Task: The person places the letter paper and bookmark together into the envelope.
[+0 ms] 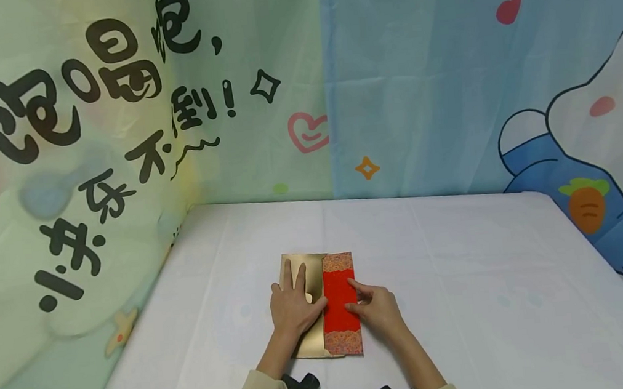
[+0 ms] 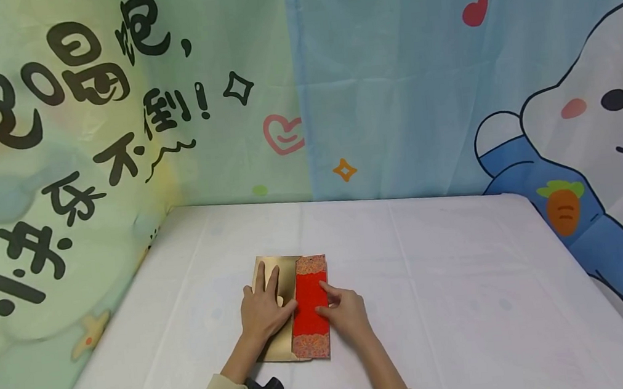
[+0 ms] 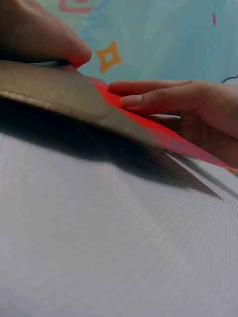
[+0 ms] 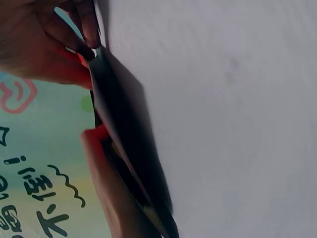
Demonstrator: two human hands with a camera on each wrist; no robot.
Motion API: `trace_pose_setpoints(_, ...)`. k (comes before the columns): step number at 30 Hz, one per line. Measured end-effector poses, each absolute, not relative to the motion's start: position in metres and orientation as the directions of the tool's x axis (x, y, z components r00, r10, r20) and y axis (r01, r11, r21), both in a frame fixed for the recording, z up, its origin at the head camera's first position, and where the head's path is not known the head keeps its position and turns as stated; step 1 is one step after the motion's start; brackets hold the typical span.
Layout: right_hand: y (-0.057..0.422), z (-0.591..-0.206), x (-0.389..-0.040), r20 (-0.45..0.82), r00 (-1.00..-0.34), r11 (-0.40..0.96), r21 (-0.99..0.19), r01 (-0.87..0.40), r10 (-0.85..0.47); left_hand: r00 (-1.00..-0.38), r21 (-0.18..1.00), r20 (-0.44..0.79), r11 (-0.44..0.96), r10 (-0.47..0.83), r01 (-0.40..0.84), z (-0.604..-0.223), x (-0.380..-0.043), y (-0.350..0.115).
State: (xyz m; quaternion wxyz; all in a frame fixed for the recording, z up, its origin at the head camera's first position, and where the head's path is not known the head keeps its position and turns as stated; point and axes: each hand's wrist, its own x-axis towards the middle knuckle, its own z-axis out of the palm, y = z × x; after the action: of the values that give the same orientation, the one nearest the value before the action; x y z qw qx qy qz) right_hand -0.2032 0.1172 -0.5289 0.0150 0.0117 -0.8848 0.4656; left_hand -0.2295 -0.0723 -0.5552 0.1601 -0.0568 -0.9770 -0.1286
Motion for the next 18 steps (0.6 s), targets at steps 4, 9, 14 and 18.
trace_pose_setpoints(4,0.1232,-0.5299,-0.2048,0.057,-0.997,0.595,-0.800,-0.078,-0.053,-0.945,0.222,0.320,0.964,0.071,0.148,-0.5554,-0.2295,-0.0724)
trace_pose_setpoints(9,0.1249,-0.5310,-0.2053,0.059,-0.996,0.611,-0.787,-0.087,-0.067,-0.948,0.223,0.310,0.964,0.069,0.143,-0.5553,-0.2292,-0.0720)
trace_pose_setpoints(14,0.1226,-0.5300,-0.2045,0.097,-0.993,0.644,-0.757,-0.114,-0.061,-0.951,0.227,0.302,0.963,0.070,0.143,-0.5557,-0.2297,-0.0722)
trace_pose_setpoints(18,0.1204,-0.5278,-0.2050,0.141,-0.987,0.672,-0.724,-0.157,-0.079,-0.952,0.233,0.297,0.962,0.068,0.142,-0.5549,-0.2299,-0.0728)
